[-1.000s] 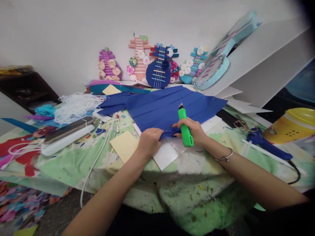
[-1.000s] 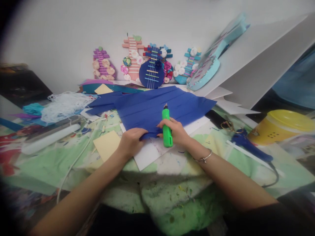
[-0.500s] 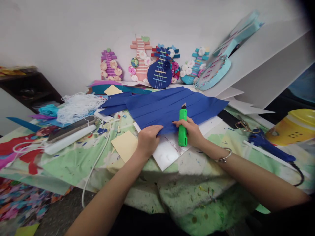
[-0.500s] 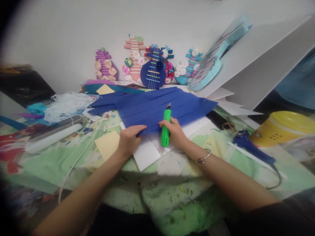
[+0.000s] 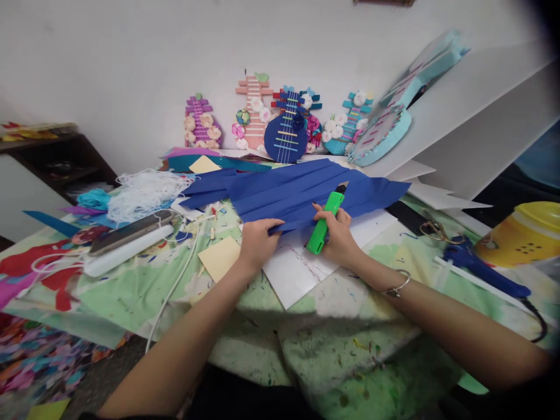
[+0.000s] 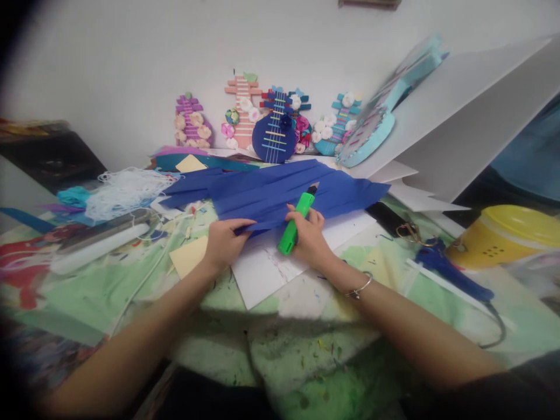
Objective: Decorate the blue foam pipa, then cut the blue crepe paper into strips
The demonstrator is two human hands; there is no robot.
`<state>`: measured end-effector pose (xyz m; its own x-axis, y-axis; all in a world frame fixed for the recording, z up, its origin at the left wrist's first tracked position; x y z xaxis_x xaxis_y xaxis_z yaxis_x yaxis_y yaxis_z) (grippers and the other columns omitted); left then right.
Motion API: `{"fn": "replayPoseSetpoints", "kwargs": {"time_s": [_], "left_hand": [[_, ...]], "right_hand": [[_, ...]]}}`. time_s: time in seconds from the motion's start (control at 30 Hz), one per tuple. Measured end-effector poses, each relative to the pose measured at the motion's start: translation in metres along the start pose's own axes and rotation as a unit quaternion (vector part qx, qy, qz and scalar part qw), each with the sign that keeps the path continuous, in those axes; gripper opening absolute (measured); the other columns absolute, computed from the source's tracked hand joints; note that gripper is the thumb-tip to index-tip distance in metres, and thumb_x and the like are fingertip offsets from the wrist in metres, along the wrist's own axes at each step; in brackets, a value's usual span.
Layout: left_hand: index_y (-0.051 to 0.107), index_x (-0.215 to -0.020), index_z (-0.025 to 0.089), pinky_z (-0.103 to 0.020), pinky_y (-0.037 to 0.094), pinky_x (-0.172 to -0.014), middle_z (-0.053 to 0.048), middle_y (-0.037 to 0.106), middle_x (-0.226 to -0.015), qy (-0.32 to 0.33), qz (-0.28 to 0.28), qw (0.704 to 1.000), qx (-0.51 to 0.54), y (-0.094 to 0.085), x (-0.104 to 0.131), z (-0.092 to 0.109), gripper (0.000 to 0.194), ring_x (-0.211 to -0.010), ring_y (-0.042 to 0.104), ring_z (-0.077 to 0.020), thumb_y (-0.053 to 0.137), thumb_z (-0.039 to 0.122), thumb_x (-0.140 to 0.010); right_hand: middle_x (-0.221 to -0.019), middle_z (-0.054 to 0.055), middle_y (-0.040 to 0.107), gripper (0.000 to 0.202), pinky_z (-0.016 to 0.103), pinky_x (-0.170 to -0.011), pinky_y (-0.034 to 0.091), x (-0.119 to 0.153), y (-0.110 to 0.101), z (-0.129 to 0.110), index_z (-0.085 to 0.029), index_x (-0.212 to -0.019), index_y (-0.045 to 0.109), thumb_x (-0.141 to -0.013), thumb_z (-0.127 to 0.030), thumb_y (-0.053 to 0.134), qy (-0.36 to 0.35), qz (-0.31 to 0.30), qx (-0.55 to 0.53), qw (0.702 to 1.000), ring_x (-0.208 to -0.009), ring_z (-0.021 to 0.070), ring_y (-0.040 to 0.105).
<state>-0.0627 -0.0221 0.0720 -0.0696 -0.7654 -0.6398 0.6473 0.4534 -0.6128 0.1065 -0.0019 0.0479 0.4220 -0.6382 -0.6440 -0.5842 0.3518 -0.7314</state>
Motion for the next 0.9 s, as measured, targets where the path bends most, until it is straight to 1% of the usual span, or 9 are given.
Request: {"fn": "replayPoseSetpoints", "kwargs": {"time_s": [0.2, 0.37, 0.47, 0.6, 0.73, 0.9], "left_hand": [[0.076, -0.088, 0.022, -0.028, 0.054, -0.083, 0.000, 0.075, -0.090, -0.015, -0.024, 1.000, -0.003, -0.001, -0.015, -0.002, 0.025, -0.084, 0.071, -0.0197, 0.066, 0.006, -0.071], [0.076, -0.089, 0.023, -0.028, 0.052, -0.086, 0.001, 0.075, -0.090, -0.022, -0.029, 0.999, -0.005, -0.007, -0.026, -0.004, 0.023, -0.084, 0.071, -0.0189, 0.066, 0.009, -0.074], [0.076, -0.089, 0.023, -0.027, 0.053, -0.085, 0.001, 0.075, -0.089, -0.023, -0.033, 0.999, -0.005, -0.010, -0.030, -0.005, 0.021, -0.081, 0.071, -0.0183, 0.067, 0.011, -0.074], [0.076, -0.089, 0.023, -0.027, 0.052, -0.084, 0.001, 0.075, -0.089, -0.022, -0.037, 0.999, -0.006, -0.011, -0.032, -0.005, 0.021, -0.080, 0.071, -0.0181, 0.067, 0.011, -0.074], [0.077, -0.089, 0.023, -0.028, 0.053, -0.083, 0.000, 0.075, -0.088, -0.014, -0.047, 0.999, -0.012, -0.009, -0.035, 0.000, 0.021, -0.081, 0.071, -0.0192, 0.067, 0.011, -0.074], [0.077, -0.087, 0.023, -0.031, 0.053, -0.084, -0.002, 0.075, -0.090, 0.014, -0.090, 0.995, -0.043, -0.001, -0.044, 0.013, 0.022, -0.084, 0.071, -0.0213, 0.066, 0.009, -0.074]], "right_hand": [[-0.144, 0.009, 0.045, 0.061, 0.051, -0.094, 0.028, 0.000, 0.001, 0.002, -0.027, -0.112, 0.036, -0.060, -0.020, 0.067, 0.009, -0.003, 0.019, 1.000, -0.117, 0.0357, 0.042], [-0.147, 0.009, 0.039, 0.067, 0.052, -0.096, 0.027, 0.000, -0.004, 0.005, -0.028, -0.114, 0.033, -0.060, -0.026, 0.071, 0.038, 0.016, 0.027, 0.999, -0.118, 0.0366, 0.040], [-0.148, 0.009, 0.037, 0.071, 0.052, -0.097, 0.026, 0.000, -0.005, 0.006, -0.028, -0.116, 0.032, -0.059, -0.027, 0.073, 0.048, 0.021, 0.025, 0.998, -0.119, 0.0361, 0.039], [-0.149, 0.010, 0.037, 0.073, 0.051, -0.098, 0.026, 0.000, -0.005, 0.006, -0.028, -0.117, 0.031, -0.058, -0.026, 0.074, 0.045, 0.021, 0.025, 0.998, -0.120, 0.0366, 0.039], [-0.149, 0.011, 0.036, 0.074, 0.052, -0.098, 0.025, 0.000, -0.005, 0.005, -0.028, -0.118, 0.031, -0.059, -0.027, 0.074, 0.035, 0.023, 0.021, 0.999, -0.121, 0.0376, 0.038], [-0.149, 0.011, 0.036, 0.074, 0.054, -0.096, 0.026, 0.000, -0.005, 0.004, -0.028, -0.120, 0.032, -0.059, -0.027, 0.074, 0.033, 0.026, 0.015, 0.999, -0.119, 0.0391, 0.040]]}}
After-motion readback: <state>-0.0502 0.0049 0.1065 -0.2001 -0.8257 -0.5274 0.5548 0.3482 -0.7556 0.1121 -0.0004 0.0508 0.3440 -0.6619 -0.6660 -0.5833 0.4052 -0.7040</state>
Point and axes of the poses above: each hand's wrist, its own x-axis away from the middle knuckle, its own y-axis out of the palm, z = x × y, the point moved 10 cm from there along -x, towards the middle knuckle
